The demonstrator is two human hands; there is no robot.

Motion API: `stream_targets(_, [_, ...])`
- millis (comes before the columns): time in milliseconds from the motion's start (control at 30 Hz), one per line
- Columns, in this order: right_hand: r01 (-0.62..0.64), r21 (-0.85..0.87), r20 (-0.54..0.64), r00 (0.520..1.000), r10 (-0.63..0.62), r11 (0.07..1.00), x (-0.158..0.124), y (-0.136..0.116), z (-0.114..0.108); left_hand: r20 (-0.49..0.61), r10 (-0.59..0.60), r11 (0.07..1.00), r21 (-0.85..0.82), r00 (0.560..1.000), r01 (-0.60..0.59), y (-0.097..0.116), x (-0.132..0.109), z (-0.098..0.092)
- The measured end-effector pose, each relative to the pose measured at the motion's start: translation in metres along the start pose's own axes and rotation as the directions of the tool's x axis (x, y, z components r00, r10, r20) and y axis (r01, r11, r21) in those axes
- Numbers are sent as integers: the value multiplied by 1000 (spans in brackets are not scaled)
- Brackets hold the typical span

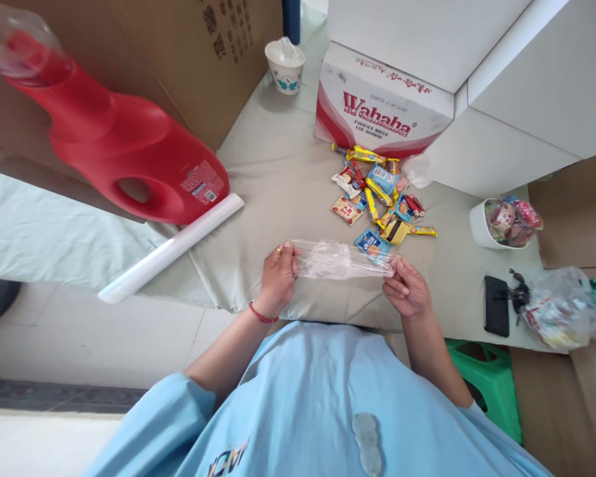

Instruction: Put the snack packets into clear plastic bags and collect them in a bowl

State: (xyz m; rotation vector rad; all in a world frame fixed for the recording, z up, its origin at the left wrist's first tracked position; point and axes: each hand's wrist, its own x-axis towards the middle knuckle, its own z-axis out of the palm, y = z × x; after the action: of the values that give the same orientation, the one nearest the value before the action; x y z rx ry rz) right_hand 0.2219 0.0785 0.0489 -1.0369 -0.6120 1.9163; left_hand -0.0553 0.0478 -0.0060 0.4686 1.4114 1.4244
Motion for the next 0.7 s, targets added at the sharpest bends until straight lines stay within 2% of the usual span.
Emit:
stream_targets(100, [-6, -71, -36, 999, 4, 997, 4, 0, -9, 24, 27, 999, 43, 999, -28, 1, 0, 1])
stream_targets(167, [42, -221, -131, 989, -72, 974, 9, 4, -15, 14, 69, 992, 102, 998, -70, 3, -2, 1])
stream_targets(200, [85, -319, -196, 969, -153, 944, 12, 6, -16, 9, 103, 984, 146, 995, -104, 4, -4, 1])
stream_targets(267, [171, -492, -291, 892, -347, 853, 15, 12, -16, 26, 197, 947, 252, 980, -197, 9, -10, 2])
stream_targets(333, [231, -582, -295, 834, -467, 780, 17, 18, -8, 69, 292, 887, 352, 954, -298, 13, -17, 3])
stream_targets(367, [249, -600, -262, 837, -480, 760, 17, 20, -3, 90, 322, 865, 377, 942, -332, 15, -21, 4])
stream_targets(433, [266, -635, -156, 875, -458, 725, 17, 26, 12, 119, 356, 842, 390, 927, -373, 18, -28, 7])
stream_targets(567, [214, -736, -11, 945, -327, 643, 26, 39, 34, 88, 364, 867, 331, 927, -372, 20, -33, 10])
stream_targets(633, [205, -718, 32, 964, -263, 665, 28, 43, 35, 33, 341, 896, 290, 940, -335, 20, -31, 8])
stream_targets(700, [241, -674, 72, 962, -262, 699, 27, 46, 32, -23, 308, 924, 247, 951, -293, 19, -28, 4])
